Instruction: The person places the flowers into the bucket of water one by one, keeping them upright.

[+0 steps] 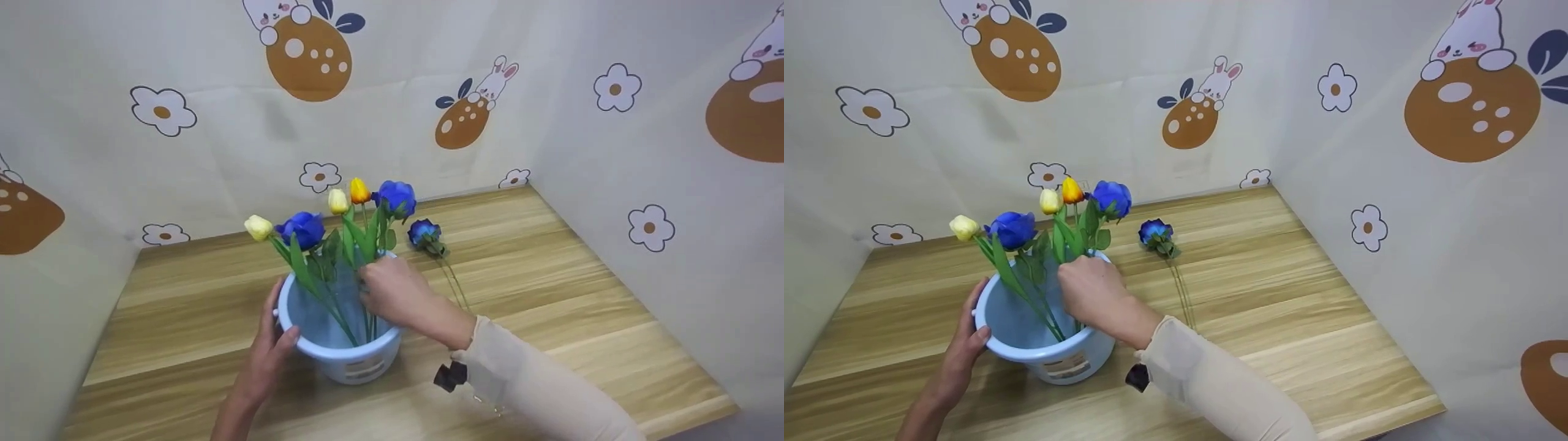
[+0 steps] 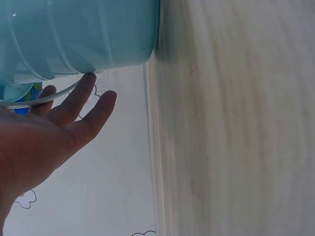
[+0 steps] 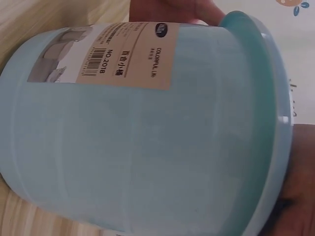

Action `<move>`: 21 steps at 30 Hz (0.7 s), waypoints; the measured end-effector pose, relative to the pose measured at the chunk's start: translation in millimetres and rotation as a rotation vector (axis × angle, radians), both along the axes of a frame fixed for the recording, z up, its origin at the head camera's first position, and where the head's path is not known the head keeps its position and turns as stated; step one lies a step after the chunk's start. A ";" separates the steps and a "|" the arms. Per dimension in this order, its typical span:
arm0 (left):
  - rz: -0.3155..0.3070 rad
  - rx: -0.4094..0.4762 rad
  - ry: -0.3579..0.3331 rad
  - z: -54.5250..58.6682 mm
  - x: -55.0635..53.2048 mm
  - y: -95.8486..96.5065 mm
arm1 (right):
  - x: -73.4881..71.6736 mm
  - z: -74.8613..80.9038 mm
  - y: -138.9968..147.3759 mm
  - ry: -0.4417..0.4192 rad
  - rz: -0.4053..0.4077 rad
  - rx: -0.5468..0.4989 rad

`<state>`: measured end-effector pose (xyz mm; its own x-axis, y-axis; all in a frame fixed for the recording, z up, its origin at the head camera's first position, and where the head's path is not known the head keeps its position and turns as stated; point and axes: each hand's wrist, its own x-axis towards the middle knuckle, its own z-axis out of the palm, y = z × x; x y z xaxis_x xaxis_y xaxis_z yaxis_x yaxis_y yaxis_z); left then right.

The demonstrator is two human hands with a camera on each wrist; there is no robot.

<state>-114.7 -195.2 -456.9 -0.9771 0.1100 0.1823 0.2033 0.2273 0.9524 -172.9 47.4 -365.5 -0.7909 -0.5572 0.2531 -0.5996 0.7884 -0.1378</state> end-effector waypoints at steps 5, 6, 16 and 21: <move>-0.001 0.001 0.015 -0.9 0.2 -0.1 | -0.6 4.3 10.8 -0.161 0.050 -0.193; -0.001 0.002 0.011 -0.9 0.5 -0.1 | -0.6 5.1 13.0 -0.198 0.056 -0.237; 0.002 -0.002 -0.027 1.3 0.0 0.3 | -2.4 10.3 37.8 -0.398 0.101 -0.564; 0.004 -0.003 -0.023 0.9 -0.5 -0.1 | -3.5 11.6 50.4 -0.485 0.110 -0.672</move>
<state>-115.3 -195.3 -456.0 -0.9814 0.1065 0.1596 0.1806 0.2314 0.9560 -176.4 97.8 -353.9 -0.8478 -0.4894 0.2041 -0.4209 0.3871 -0.8204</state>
